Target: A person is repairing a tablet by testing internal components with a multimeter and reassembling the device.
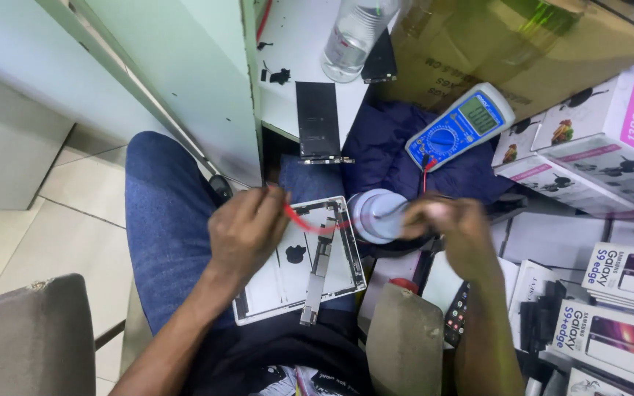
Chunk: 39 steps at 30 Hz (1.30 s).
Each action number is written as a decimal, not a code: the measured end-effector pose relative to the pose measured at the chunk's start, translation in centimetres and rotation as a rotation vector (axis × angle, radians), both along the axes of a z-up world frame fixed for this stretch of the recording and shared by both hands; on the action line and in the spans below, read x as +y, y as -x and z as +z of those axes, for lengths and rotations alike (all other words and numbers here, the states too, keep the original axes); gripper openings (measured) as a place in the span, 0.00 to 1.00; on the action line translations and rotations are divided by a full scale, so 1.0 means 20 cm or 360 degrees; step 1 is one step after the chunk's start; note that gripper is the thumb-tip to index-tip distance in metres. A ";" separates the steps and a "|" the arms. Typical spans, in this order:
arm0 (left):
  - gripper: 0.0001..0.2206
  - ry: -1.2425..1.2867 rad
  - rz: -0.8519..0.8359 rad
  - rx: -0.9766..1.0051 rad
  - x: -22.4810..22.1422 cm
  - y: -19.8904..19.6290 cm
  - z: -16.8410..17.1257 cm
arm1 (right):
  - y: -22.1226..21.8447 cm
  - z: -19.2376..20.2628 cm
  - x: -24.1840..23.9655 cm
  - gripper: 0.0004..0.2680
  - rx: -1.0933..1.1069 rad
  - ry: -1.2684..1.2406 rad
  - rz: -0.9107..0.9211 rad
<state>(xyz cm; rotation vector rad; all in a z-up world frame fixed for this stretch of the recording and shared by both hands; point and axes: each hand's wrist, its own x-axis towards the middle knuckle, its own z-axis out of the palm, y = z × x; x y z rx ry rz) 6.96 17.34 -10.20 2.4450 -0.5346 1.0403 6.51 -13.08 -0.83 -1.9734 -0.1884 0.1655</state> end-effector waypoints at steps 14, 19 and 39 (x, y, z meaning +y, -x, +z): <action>0.11 0.2994 -0.0338 0.1289 -0.15 -0.08 -0.02 | -0.27 -0.29 0.22 0.13 -0.0031 -0.1068 -0.0803; 0.07 0.3220 -0.0517 0.1253 -0.18 -0.12 -0.14 | -0.31 -0.50 0.27 0.07 0.0371 -0.1364 -0.0776; 0.09 0.3257 -0.0491 0.1523 -0.21 -0.16 -0.08 | -0.18 -0.58 0.47 0.07 0.0390 -0.1319 -0.0986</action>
